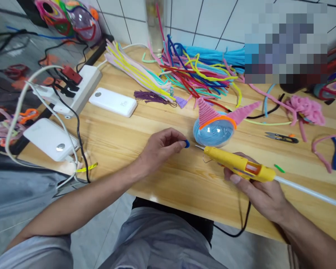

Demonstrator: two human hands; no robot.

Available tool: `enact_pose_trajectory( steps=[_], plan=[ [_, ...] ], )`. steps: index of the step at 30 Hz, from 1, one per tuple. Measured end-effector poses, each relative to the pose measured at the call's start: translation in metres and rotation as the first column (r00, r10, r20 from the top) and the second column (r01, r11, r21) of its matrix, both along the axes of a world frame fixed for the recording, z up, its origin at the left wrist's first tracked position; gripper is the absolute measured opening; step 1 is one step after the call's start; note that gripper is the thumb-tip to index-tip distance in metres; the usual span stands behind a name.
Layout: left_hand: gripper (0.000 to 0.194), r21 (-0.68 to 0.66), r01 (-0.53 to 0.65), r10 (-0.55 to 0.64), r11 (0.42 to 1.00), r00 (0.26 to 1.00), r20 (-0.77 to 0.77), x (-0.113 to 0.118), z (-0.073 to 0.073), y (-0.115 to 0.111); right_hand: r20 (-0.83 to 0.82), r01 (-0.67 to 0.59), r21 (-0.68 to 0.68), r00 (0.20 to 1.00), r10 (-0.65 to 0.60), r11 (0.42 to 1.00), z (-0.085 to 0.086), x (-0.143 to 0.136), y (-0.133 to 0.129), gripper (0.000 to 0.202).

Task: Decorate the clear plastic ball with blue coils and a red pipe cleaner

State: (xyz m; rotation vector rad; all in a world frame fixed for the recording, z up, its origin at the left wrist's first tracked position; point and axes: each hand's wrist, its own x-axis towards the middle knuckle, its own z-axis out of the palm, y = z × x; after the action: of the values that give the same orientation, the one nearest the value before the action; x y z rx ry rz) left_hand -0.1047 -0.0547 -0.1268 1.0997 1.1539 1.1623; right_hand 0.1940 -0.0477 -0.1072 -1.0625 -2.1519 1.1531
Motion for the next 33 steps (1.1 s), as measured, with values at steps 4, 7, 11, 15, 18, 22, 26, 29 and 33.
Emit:
enact_pose_trajectory(
  steps=[4,7,11,15,18,22,26,29,33],
  plan=[
    [0.022,-0.032,-0.018,0.021,0.999,0.996,0.086,0.000,-0.001,0.000,-0.102,0.035,-0.168,0.993,-0.052,0.985,-0.003,-0.009,-0.003,0.023],
    [0.026,-0.006,-0.034,0.034,0.999,0.994,0.102,0.000,-0.004,0.000,-0.140,0.051,-0.229,0.987,-0.085,0.972,-0.006,-0.011,-0.004,0.030],
    [0.026,0.032,-0.069,0.066,0.997,0.995,0.079,-0.001,-0.008,0.001,-0.098,0.074,-0.208,0.991,-0.096,0.975,-0.011,-0.011,-0.004,0.037],
    [0.028,0.024,-0.071,0.070,0.997,0.997,0.039,-0.002,-0.009,0.002,-0.083,0.082,-0.196,0.992,-0.100,0.977,-0.012,-0.010,-0.003,0.044],
    [0.030,0.028,-0.063,0.063,0.998,0.998,0.016,-0.002,-0.009,0.002,-0.107,0.072,-0.216,0.990,-0.097,0.974,-0.012,-0.012,-0.002,0.047],
    [0.036,0.040,-0.057,0.056,0.998,0.998,0.009,-0.001,-0.008,0.002,-0.131,0.066,-0.228,0.986,-0.098,0.971,-0.014,-0.013,-0.002,0.045],
    [0.036,0.035,-0.049,0.049,0.998,0.999,-0.005,0.000,-0.006,0.001,-0.160,0.045,-0.230,0.984,-0.083,0.972,-0.018,-0.013,-0.002,0.041],
    [0.035,0.037,-0.054,0.055,0.998,0.998,-0.023,0.000,-0.005,0.000,-0.176,0.024,-0.237,0.982,-0.068,0.971,-0.019,-0.013,-0.002,0.040],
    [0.035,0.031,-0.052,0.054,0.998,0.998,-0.043,0.000,-0.004,-0.001,-0.175,0.024,-0.241,0.982,-0.067,0.970,-0.017,-0.015,-0.002,0.039]
  ],
)
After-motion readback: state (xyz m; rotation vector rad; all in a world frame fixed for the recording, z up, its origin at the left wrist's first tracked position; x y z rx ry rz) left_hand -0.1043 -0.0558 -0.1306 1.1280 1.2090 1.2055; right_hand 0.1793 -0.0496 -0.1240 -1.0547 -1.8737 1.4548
